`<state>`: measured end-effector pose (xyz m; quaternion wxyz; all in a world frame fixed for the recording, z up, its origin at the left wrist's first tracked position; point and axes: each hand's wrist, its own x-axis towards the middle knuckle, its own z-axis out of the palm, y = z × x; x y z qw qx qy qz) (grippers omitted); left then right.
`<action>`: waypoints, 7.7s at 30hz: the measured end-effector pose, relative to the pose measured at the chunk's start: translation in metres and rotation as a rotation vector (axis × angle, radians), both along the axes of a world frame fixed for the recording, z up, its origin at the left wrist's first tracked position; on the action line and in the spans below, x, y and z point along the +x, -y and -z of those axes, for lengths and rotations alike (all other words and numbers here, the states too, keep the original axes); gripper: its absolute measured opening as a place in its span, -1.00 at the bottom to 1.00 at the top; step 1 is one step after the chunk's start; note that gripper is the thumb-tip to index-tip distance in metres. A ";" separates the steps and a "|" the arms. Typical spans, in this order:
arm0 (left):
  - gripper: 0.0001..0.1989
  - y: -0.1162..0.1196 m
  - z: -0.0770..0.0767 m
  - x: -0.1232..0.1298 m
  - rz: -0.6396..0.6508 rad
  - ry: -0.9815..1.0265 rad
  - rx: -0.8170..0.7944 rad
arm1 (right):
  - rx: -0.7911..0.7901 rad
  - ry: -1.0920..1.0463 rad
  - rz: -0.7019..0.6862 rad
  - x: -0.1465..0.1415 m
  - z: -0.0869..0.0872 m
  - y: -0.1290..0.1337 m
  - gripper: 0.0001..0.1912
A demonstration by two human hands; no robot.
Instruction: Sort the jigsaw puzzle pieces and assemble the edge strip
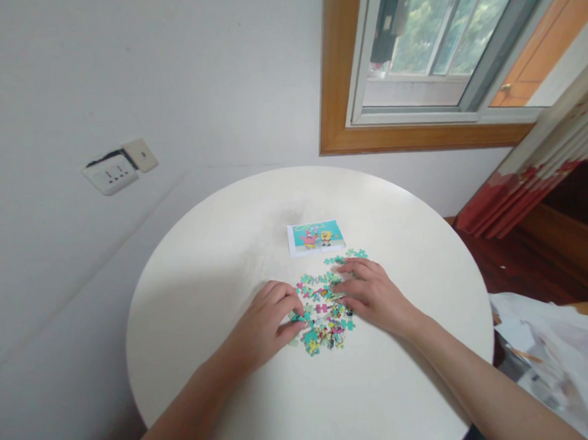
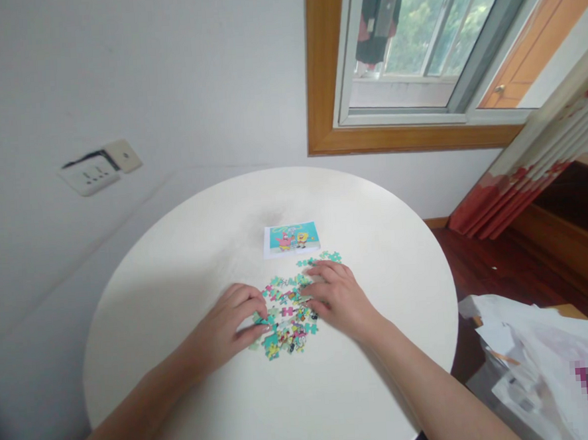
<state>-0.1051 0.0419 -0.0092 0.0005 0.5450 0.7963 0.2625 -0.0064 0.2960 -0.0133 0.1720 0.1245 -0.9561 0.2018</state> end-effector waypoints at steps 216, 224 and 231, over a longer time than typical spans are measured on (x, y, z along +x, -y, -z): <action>-0.86 0.018 0.001 -0.011 0.034 0.076 -0.056 | 0.029 0.183 -0.008 0.040 -0.025 -0.033 -0.45; -0.86 0.018 0.002 -0.011 0.026 0.087 -0.051 | 0.157 0.120 0.096 0.038 -0.015 -0.040 -0.53; -0.87 0.018 0.001 -0.010 0.021 0.085 -0.048 | 0.169 0.097 0.152 0.036 -0.010 -0.050 -0.56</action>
